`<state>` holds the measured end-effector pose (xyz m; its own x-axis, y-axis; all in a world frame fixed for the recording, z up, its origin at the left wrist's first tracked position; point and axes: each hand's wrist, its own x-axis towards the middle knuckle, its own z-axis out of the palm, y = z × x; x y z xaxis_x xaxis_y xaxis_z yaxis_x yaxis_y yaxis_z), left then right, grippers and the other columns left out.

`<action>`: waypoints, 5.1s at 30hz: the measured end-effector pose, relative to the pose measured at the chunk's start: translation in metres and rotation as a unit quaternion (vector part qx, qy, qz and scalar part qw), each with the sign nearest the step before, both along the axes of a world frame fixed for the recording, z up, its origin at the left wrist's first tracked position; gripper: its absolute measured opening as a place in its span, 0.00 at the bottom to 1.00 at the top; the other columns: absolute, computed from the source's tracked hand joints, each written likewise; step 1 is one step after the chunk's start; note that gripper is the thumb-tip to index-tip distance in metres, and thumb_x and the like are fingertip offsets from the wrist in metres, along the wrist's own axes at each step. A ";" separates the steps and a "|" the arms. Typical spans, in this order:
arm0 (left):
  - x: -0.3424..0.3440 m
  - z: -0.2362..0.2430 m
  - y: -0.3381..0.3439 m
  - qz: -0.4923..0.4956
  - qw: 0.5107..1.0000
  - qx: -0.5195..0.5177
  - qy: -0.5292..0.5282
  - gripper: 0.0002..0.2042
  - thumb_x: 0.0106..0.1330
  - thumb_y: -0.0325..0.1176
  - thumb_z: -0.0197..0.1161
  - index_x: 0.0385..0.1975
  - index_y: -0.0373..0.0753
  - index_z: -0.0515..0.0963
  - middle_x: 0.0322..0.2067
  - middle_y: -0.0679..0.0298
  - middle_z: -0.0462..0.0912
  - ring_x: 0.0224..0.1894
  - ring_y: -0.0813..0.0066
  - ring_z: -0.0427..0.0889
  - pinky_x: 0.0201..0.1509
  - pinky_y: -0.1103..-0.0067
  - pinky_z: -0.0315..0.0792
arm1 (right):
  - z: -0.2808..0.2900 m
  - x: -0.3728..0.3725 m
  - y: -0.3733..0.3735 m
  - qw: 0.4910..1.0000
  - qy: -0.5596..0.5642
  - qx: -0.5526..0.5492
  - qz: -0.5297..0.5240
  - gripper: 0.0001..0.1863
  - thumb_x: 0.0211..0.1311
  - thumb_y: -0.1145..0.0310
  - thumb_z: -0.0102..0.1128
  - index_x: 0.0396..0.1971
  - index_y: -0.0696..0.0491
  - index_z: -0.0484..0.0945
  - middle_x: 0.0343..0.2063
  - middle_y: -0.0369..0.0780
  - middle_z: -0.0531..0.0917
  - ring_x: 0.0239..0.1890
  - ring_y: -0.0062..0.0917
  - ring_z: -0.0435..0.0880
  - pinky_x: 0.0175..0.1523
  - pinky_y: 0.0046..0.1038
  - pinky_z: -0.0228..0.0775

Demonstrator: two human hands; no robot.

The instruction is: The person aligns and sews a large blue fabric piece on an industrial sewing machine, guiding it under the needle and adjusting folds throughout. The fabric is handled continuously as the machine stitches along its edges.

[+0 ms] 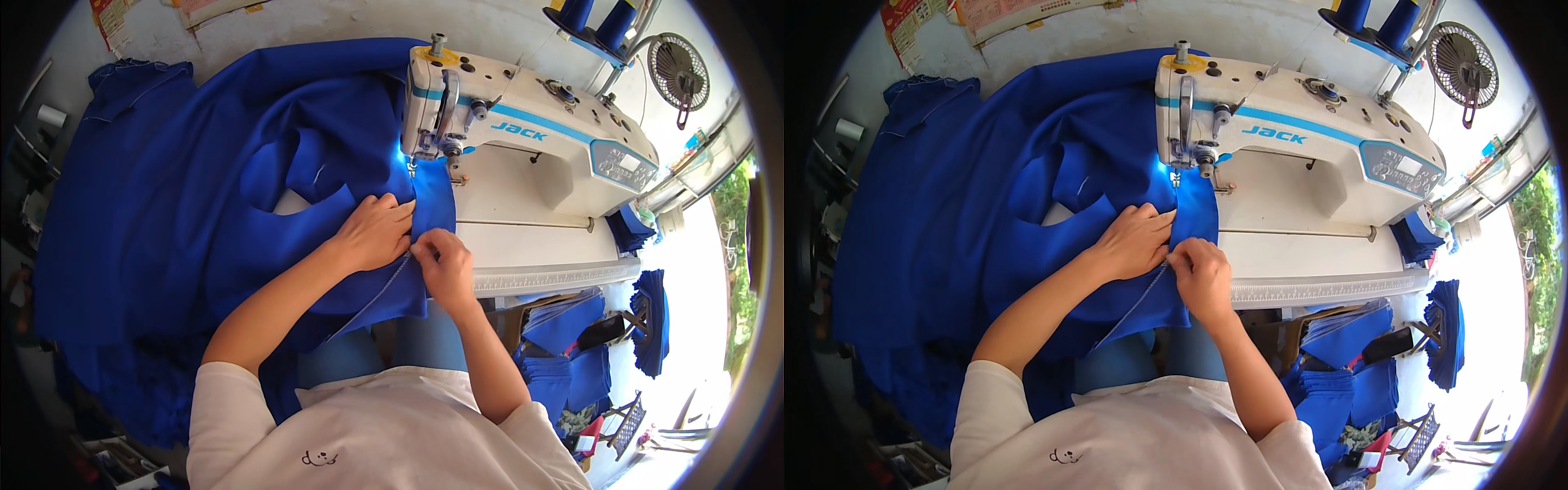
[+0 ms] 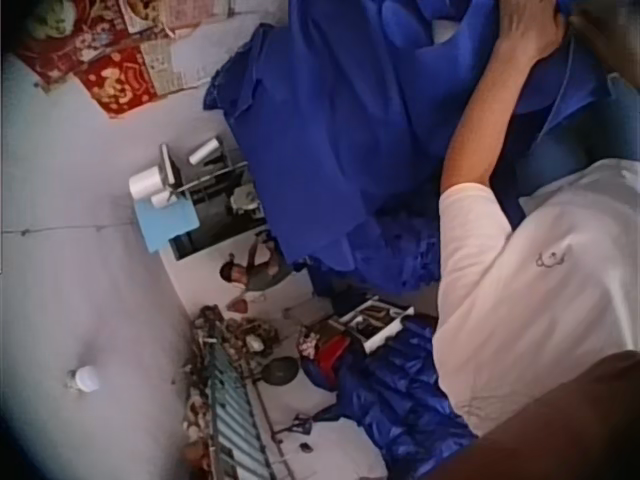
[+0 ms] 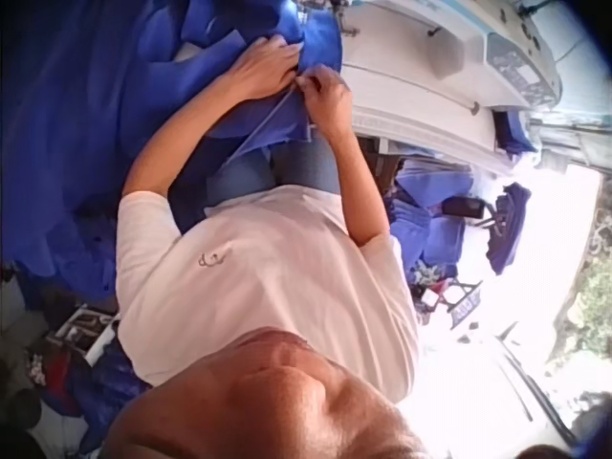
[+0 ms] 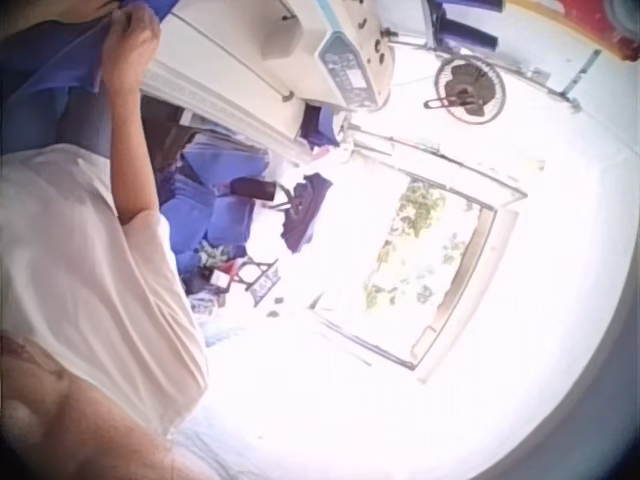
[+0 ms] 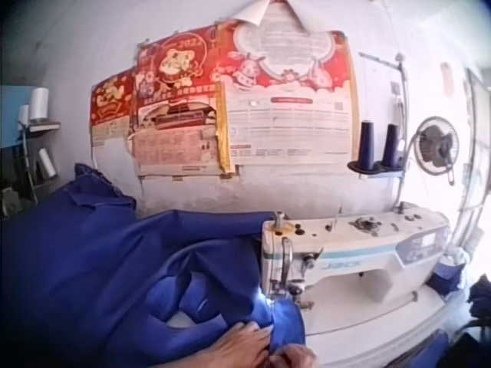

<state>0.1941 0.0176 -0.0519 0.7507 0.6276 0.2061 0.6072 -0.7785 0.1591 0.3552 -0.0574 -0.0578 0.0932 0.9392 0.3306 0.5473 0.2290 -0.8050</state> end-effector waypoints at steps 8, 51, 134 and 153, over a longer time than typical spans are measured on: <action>0.020 -0.016 -0.054 0.043 0.998 0.020 -0.052 0.17 0.65 0.34 0.56 0.52 0.34 0.75 0.58 0.55 0.74 0.68 0.60 0.62 0.72 0.57 0.52 | 0.002 0.002 0.064 0.978 -0.151 -0.108 -0.093 0.13 0.57 0.59 0.66 0.32 0.53 0.79 0.29 0.44 0.84 0.32 0.40 0.85 0.37 0.38 0.75; -0.003 -0.027 -0.070 0.223 0.934 0.124 -0.251 0.05 0.58 0.25 0.63 0.33 0.41 0.74 0.28 0.64 0.77 0.32 0.64 0.79 0.35 0.70 0.70 | -0.019 -0.018 -0.002 0.958 -0.213 0.080 -0.175 0.04 0.56 0.70 0.63 0.26 0.51 0.77 0.24 0.37 0.77 0.29 0.33 0.81 0.32 0.34 0.74; -0.003 -0.014 0.040 0.078 0.983 0.059 -0.157 0.14 0.60 0.33 0.64 0.47 0.49 0.83 0.42 0.65 0.77 0.45 0.66 0.74 0.50 0.71 0.66 | -0.012 -0.012 0.043 0.936 -0.345 0.047 -0.044 0.22 0.55 0.77 0.57 0.53 0.56 0.75 0.38 0.37 0.74 0.38 0.29 0.80 0.42 0.31 0.73; 0.022 -0.013 0.017 0.130 0.965 -0.033 -0.224 0.08 0.57 0.28 0.65 0.35 0.41 0.75 0.33 0.62 0.76 0.39 0.61 0.78 0.40 0.68 0.73 | -0.010 0.011 -0.004 0.959 -0.273 0.054 -0.050 0.07 0.56 0.75 0.60 0.35 0.54 0.75 0.29 0.40 0.74 0.33 0.35 0.78 0.41 0.36 0.69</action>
<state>0.2159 0.0350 -0.0648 0.4102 0.8057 0.4272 0.6391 -0.5881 0.4957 0.3661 -0.0612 -0.0675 -0.0343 0.8924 0.4500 0.9044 0.2194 -0.3660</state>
